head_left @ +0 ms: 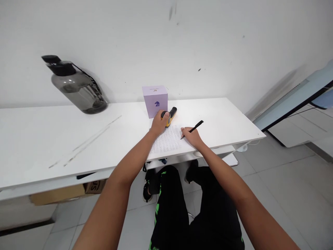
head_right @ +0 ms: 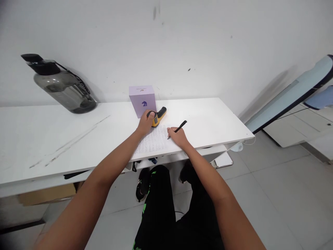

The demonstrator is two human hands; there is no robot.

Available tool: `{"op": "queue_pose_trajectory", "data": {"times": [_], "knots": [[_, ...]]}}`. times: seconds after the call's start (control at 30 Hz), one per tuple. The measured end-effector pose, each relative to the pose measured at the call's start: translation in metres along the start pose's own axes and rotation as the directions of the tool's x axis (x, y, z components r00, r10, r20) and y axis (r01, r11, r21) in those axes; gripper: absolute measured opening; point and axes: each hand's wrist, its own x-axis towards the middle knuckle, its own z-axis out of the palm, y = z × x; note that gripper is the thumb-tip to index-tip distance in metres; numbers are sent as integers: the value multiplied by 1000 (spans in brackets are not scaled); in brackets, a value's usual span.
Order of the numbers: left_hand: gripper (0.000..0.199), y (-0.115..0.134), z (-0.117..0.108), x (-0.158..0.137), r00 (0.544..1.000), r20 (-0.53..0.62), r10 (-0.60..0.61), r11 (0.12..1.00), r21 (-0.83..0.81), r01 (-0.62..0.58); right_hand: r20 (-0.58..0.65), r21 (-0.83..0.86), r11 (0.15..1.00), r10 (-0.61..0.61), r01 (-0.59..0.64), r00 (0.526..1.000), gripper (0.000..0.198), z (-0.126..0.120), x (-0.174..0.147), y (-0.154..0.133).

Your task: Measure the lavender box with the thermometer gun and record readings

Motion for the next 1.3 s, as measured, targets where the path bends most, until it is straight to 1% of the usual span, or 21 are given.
{"op": "queue_pose_trajectory", "data": {"times": [0.2, 0.33, 0.5, 0.6, 0.83, 1.07, 1.3], "knots": [[37, 2, 1, 0, 999, -27, 19, 999, -39, -20, -11, -4, 1000, -4, 4, 1000, 39, 0, 1, 2], [34, 2, 1, 1, 1000, -19, -6, 999, -54, 5, 12, 0, 1000, -9, 9, 1000, 40, 0, 1, 3], [36, 0, 1, 1, 1000, -31, -3, 998, -57, 1, -49, 22, 1000, 13, -11, 999, 41, -1, 0, 3], [41, -1, 1, 1, 1000, -25, -2, 999, -52, 1, -59, 16, 1000, 20, -19, 998, 42, -1, 0, 2], [58, -4, 2, 2, 999, -34, 21, 999, -44, -22, -17, -22, 1000, -3, 2, 1000, 40, 0, 0, -1], [66, -5, 2, 1, 1000, -28, -8, 999, -33, 7, 21, -35, 999, 17, -16, 1000, 41, -1, 0, -3], [87, -13, 5, 5, 985, -108, 135, 981, -123, -148, 26, -35, 999, -4, 5, 1000, 44, -5, 1, 4]]}}
